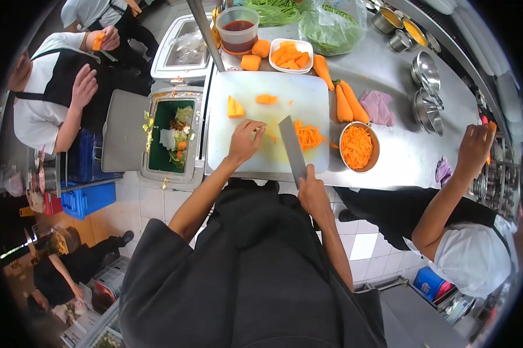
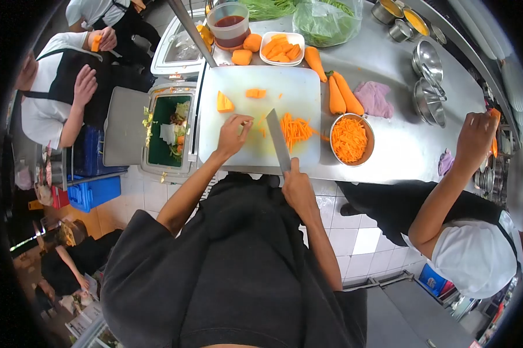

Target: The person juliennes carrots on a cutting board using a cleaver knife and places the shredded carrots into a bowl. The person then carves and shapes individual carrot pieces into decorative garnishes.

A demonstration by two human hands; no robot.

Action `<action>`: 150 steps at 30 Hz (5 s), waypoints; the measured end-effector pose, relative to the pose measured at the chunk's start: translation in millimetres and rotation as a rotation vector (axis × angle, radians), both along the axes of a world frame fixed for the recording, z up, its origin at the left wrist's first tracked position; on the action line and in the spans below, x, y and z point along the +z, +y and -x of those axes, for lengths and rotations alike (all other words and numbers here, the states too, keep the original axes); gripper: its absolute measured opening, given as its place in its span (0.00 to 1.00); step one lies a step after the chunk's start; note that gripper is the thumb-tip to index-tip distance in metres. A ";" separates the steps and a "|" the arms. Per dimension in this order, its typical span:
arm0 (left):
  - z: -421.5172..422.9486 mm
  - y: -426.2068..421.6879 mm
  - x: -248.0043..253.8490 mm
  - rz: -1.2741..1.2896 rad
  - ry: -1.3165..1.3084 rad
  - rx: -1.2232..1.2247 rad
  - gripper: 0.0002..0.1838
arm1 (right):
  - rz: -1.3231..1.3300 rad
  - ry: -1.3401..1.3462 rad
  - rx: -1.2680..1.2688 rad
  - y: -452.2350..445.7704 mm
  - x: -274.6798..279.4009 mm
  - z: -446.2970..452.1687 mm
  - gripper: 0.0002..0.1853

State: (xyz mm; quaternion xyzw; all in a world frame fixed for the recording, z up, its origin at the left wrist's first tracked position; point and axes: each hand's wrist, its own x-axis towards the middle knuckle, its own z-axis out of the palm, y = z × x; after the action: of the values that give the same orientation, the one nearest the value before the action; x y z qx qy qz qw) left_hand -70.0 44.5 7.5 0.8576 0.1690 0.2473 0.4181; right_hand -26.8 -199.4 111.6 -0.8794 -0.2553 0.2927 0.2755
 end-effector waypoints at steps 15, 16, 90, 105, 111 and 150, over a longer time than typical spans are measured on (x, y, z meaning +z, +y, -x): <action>-122.1 153.1 -10.7 0.814 0.358 -0.466 0.35 | -0.115 0.050 -0.124 -15.0 -37.5 -17.5 0.19; -118.7 152.1 8.0 0.805 0.354 -0.472 0.35 | -0.121 0.043 -0.128 -14.9 -38.8 -17.5 0.19; -153.2 191.9 85.0 1.192 -0.275 -0.312 0.12 | -0.313 -0.108 -0.046 36.2 -109.4 -21.9 0.32; 32.3 127.2 28.0 0.796 -0.187 0.309 0.18 | -0.138 -0.485 -0.094 104.2 -94.7 -40.6 0.27; 37.8 114.0 -8.5 0.900 -0.211 0.276 0.16 | -0.355 -0.421 -0.028 140.6 -68.1 -91.2 0.15; -37.2 151.8 -6.9 0.479 -0.409 0.195 0.17 | -1.280 -0.045 -0.264 188.4 -77.5 -204.6 0.09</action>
State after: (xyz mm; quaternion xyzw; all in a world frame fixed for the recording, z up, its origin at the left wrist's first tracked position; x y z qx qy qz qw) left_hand -32.8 196.3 0.5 0.6472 0.2161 0.4064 0.6077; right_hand 177.8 -11.0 34.1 -0.5714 -0.2748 0.0283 0.7728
